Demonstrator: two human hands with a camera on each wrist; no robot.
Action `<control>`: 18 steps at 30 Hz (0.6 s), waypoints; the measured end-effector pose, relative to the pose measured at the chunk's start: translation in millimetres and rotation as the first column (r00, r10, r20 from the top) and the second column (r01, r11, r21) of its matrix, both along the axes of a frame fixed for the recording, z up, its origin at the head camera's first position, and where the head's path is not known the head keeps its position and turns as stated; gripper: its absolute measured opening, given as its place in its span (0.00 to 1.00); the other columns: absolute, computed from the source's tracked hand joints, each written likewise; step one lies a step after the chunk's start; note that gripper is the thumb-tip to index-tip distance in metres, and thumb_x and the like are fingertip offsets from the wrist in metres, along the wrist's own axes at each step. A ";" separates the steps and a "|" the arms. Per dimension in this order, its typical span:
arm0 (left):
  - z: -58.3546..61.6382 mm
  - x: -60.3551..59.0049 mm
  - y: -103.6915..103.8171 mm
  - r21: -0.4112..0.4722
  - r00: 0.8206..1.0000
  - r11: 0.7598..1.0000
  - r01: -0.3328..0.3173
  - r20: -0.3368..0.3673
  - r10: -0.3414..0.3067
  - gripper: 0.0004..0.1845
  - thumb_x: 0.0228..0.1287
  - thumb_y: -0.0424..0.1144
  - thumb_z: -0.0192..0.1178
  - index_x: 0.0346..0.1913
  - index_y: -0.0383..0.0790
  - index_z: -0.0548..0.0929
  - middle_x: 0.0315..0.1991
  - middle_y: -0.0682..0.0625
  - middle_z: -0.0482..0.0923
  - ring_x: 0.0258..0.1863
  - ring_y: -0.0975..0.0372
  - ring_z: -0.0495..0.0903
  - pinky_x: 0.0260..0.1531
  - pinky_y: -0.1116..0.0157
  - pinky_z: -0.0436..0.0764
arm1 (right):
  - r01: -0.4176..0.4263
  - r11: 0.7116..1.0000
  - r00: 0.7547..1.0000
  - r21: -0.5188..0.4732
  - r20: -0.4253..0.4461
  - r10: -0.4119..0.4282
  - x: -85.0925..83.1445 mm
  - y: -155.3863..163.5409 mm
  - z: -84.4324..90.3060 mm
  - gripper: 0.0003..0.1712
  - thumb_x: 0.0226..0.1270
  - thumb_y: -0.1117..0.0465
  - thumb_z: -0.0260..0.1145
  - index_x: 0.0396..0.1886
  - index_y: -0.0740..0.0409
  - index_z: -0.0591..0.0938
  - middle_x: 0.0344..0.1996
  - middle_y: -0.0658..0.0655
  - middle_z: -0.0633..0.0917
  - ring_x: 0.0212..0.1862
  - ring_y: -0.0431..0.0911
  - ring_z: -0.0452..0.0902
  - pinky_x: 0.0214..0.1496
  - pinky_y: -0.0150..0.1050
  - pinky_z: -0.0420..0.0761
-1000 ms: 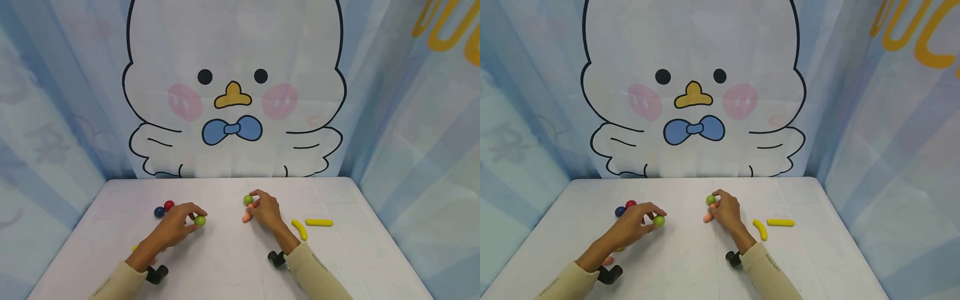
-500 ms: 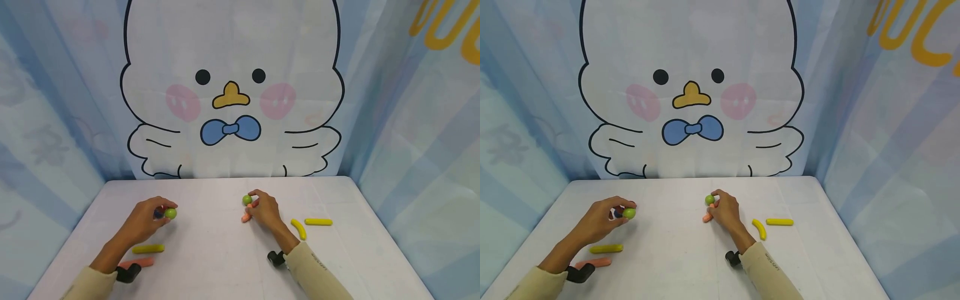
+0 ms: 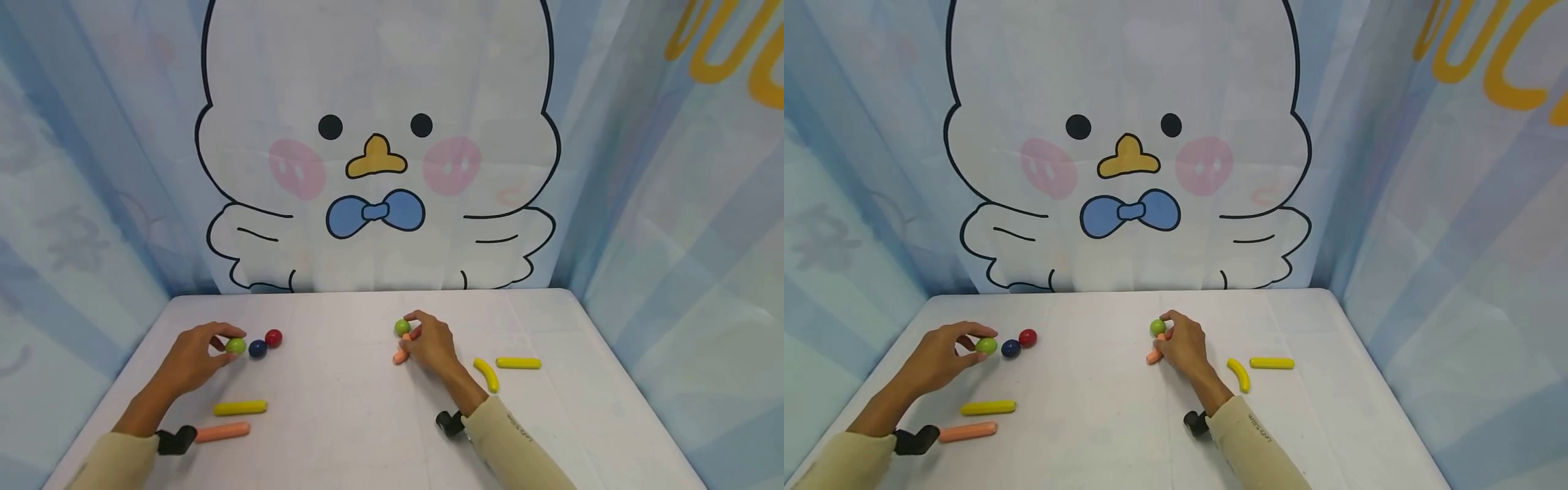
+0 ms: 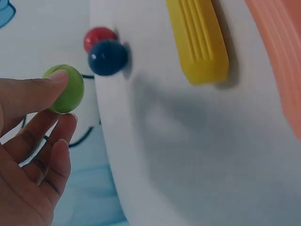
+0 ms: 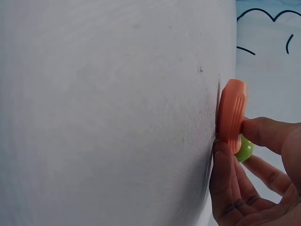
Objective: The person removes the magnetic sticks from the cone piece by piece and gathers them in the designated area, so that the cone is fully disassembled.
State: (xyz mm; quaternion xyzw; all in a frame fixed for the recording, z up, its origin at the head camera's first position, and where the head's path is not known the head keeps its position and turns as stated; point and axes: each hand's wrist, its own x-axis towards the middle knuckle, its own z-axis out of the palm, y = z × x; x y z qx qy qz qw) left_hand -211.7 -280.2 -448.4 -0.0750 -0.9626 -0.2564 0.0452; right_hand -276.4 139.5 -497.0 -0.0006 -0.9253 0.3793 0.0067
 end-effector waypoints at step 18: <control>-27.0 -25.3 -20.5 -0.030 0.978 0.994 -0.106 0.176 0.110 0.20 0.64 0.29 0.72 0.59 0.33 0.86 0.53 0.34 0.84 0.42 0.51 0.78 0.43 0.56 0.84 | 0.001 1.000 1.000 0.004 0.012 -0.001 0.4 -1.4 0.6 0.28 0.63 0.61 0.80 0.62 0.47 0.85 0.35 0.52 0.85 0.38 0.47 0.78 0.42 0.40 0.76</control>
